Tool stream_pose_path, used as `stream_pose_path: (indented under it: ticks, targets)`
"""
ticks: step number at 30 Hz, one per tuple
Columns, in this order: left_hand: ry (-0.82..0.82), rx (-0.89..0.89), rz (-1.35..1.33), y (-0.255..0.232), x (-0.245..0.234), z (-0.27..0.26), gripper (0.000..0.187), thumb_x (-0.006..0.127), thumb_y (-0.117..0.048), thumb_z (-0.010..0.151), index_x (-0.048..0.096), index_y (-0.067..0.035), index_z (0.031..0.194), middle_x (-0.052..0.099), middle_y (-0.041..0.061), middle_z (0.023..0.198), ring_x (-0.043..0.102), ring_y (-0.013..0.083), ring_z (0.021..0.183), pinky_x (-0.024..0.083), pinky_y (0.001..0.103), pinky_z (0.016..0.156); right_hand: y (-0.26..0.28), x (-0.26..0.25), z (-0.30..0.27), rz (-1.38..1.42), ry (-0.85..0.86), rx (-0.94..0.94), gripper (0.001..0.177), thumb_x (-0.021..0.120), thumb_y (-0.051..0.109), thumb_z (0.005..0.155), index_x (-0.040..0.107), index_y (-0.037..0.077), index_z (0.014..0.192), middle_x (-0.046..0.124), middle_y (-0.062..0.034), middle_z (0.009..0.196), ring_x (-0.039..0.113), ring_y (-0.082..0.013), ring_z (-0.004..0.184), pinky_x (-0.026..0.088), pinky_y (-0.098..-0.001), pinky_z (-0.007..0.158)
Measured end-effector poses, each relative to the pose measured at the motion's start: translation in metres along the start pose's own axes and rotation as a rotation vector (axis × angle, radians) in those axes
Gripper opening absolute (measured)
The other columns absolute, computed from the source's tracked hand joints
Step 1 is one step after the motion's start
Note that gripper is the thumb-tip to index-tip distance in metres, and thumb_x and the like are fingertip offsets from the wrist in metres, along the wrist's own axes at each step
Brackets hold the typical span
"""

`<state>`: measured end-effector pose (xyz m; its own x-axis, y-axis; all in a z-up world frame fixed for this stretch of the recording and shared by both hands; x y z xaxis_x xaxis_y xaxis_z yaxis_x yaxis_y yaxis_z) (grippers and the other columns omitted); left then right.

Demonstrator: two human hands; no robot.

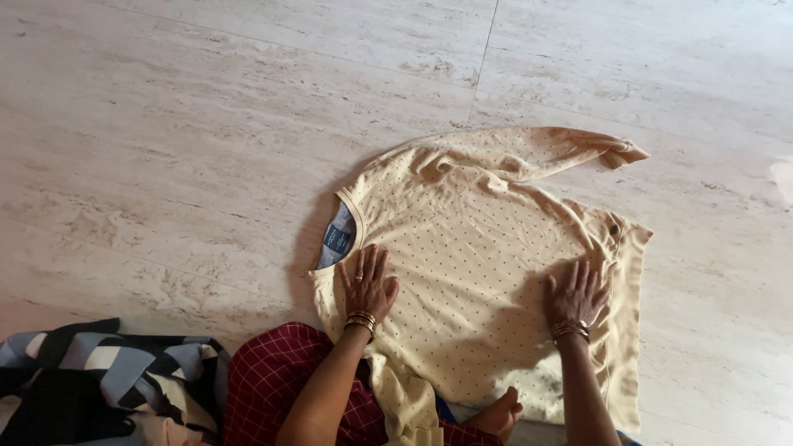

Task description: The person sits on the floor and folds a blue shirt, placing it into a patterned bag. They then unfold and fold a beige dotted top, placing it in the bag. Finally, they unfold a blue shirt and begin buttoning it.

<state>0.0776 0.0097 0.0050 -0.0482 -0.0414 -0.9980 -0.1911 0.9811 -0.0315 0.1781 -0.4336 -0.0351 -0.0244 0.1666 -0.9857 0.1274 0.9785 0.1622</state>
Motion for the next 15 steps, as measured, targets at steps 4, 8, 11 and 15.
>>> stream_pose_path:
  ticks: [4, 8, 11, 15]
  targets:
    - [-0.006, 0.008, 0.008, 0.001, 0.004, 0.001, 0.073, 0.039, -0.057, 0.097, 0.022, -0.028, 0.161, 0.008, -0.002, 0.171, 0.004, 0.0223, 0.157, -0.005, 0.064, 0.121, 0.004, 0.011, -0.012, -0.039, 0.001, -0.054, 0.084, 0.018, 0.070, 0.098, 0.022, 0.015, 0.162, 0.015, -0.0070, 0.170, 0.011, -0.0311, 0.156, -0.003, -0.0532, 0.125]
    - [-0.004, 0.022, -0.002, 0.007, 0.005, 0.013, 0.073, 0.038, -0.058, 0.096, 0.021, -0.030, 0.161, 0.007, -0.002, 0.171, 0.003, 0.0210, 0.156, -0.006, 0.063, 0.120, 0.008, 0.009, 0.001, 0.027, -0.003, -0.046, 0.085, 0.019, 0.070, 0.098, 0.021, 0.013, 0.162, 0.015, -0.0072, 0.170, 0.011, -0.0325, 0.156, -0.003, -0.0548, 0.125]
    - [-0.039, 0.037, 0.028, 0.009, 0.005, 0.019, 0.073, 0.037, -0.059, 0.098, 0.020, -0.030, 0.162, 0.008, -0.002, 0.172, 0.004, 0.0210, 0.157, -0.006, 0.064, 0.121, 0.013, 0.007, 0.009, 0.021, -0.009, -0.052, 0.084, 0.019, 0.069, 0.099, 0.021, 0.014, 0.162, 0.015, -0.0068, 0.171, 0.011, -0.0334, 0.156, -0.004, -0.0553, 0.125]
    - [-0.020, 0.026, 0.038, 0.013, 0.009, 0.034, 0.074, 0.036, -0.060, 0.097, 0.020, -0.029, 0.162, 0.007, -0.003, 0.171, 0.004, 0.0208, 0.157, -0.006, 0.064, 0.121, 0.019, 0.006, 0.027, 0.010, -0.002, -0.057, 0.082, 0.019, 0.067, 0.099, 0.021, 0.014, 0.163, 0.014, -0.0075, 0.171, 0.011, -0.0348, 0.156, -0.004, -0.0563, 0.124]
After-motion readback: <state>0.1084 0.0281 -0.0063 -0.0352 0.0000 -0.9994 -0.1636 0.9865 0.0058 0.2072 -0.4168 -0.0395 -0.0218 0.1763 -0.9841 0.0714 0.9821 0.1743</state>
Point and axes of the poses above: each hand's wrist, its own z-axis towards the middle knuckle, its own x-axis out of the palm, y = z × x, the point moved 7 cm from there along z, towards the middle knuckle
